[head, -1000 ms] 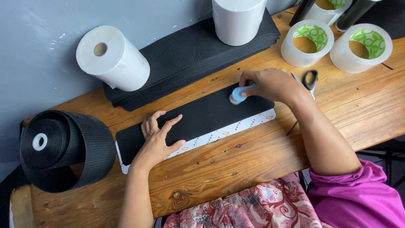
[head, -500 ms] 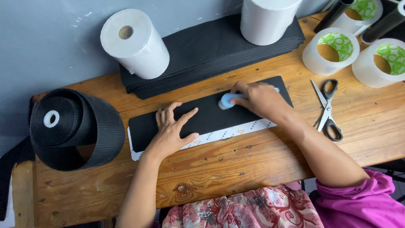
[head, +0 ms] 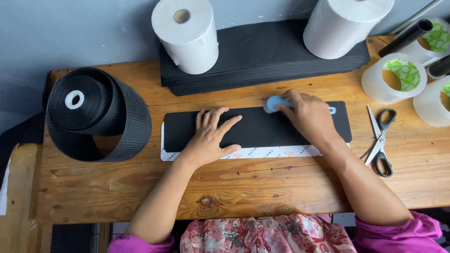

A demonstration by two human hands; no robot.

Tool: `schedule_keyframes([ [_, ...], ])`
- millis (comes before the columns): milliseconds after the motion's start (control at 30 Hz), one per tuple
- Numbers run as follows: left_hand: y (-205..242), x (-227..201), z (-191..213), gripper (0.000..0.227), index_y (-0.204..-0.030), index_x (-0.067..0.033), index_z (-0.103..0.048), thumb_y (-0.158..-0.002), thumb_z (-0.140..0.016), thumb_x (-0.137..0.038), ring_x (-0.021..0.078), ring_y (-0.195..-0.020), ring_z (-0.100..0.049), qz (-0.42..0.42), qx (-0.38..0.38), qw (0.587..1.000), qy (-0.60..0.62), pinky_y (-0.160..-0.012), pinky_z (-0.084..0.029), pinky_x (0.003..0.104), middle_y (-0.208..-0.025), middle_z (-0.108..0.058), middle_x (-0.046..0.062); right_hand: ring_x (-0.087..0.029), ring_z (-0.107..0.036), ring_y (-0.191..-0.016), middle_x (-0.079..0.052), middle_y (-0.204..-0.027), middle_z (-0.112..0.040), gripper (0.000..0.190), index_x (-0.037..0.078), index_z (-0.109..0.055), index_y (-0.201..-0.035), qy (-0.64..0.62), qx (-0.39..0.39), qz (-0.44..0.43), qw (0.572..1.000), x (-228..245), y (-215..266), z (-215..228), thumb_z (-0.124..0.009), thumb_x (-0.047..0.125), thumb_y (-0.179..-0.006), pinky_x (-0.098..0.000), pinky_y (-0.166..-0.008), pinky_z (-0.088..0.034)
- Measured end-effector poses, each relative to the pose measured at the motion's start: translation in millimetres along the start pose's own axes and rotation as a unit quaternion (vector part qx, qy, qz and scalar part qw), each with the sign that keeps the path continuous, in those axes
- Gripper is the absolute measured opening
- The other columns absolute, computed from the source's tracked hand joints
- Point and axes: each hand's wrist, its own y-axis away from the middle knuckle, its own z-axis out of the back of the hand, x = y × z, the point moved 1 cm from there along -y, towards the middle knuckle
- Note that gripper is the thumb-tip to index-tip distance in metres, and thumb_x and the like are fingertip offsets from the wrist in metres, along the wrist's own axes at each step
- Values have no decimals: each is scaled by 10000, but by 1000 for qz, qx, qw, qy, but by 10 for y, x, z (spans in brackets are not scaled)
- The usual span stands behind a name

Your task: The person uses a small blue tool to rub a black strap against a white backing paper on a wooden workbench, likely for cleaning or ensuring adhesion.

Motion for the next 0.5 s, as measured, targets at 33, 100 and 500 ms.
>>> schedule_keyframes([
  [33, 4, -8, 0, 793, -1524, -254, -400, -848, -708, -533, 382, -1363, -302, 3, -3, 1000, 2, -1143, -135, 657, -1467, -302, 166, -303, -740, -824, -68, -859, -722, 344, 253, -622, -1202, 1, 1, 4, 1000, -9, 1, 50, -688, 484, -956, -409, -760, -581],
  [100, -3, -21, 7, 776, -1510, -229, -409, -866, -681, -565, 369, -1372, -320, -18, -22, 1000, -8, -1145, -156, 642, -1451, -332, 164, -302, -745, -859, -70, -882, -734, 341, 219, -620, -1221, -42, -18, -10, 999, -33, 18, 149, -719, 425, -968, -400, -787, -580],
  [500, 89, -11, 190, 654, -1454, -195, -510, -896, -682, -489, 396, -1388, -330, -18, 3, 1000, 18, -1159, -125, 660, -1459, -340, 168, -261, -745, -834, -57, -850, -732, 323, 242, -613, -1213, -4, 23, -28, 999, 109, 61, 136, -660, 472, -992, -381, -769, -576],
])
